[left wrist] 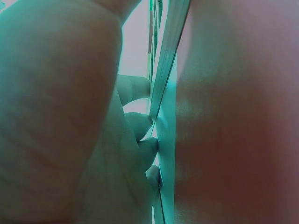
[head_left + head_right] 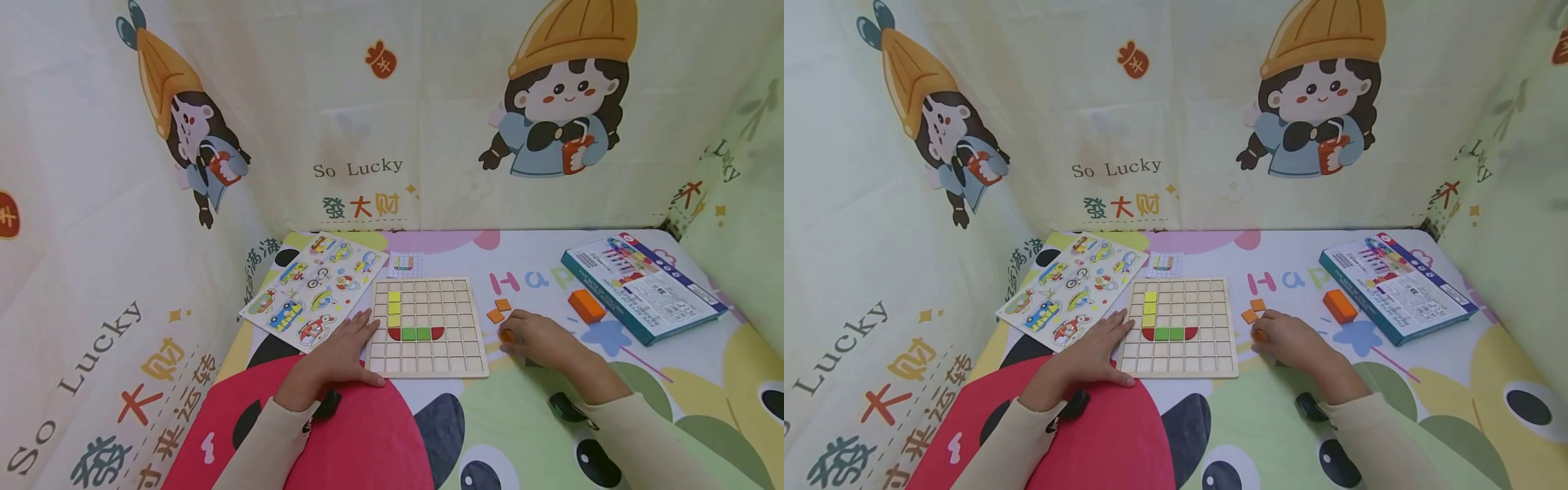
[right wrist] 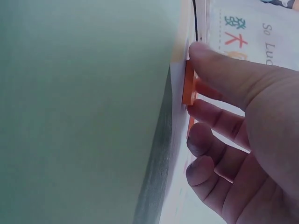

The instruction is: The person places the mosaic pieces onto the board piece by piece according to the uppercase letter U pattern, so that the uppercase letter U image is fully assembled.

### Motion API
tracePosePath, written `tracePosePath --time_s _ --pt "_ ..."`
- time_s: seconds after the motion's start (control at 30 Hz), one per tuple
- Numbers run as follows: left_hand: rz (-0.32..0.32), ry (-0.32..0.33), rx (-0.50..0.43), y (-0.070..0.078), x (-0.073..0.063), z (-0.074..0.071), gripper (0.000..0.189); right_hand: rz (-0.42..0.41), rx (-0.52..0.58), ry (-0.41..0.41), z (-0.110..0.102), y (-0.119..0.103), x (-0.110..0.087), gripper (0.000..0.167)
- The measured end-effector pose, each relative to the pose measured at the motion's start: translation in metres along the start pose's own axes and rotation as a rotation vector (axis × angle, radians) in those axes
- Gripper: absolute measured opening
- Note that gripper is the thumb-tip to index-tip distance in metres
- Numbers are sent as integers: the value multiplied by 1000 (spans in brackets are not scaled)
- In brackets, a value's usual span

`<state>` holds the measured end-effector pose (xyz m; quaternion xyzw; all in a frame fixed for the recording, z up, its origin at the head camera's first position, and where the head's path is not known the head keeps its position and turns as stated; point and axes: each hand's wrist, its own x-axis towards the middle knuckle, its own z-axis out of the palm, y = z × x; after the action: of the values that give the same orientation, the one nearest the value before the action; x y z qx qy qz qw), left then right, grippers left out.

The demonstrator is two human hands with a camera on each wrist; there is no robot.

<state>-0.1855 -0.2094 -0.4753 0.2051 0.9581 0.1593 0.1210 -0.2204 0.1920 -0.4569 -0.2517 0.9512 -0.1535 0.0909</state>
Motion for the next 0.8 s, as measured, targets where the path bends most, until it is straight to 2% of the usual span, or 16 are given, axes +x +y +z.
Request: tracePosePath --time_s 0.23,0.53,0.8 --pt "-3 -5 3 0 0 0 120 -7 9 1 -3 1 -3 21" --pt "-13 -7 -1 -1 0 1 120 -36 -46 11 3 3 -1 21" --pt "-14 -10 -1 0 0 0 121 -117 -84 83 4 3 -1 21"
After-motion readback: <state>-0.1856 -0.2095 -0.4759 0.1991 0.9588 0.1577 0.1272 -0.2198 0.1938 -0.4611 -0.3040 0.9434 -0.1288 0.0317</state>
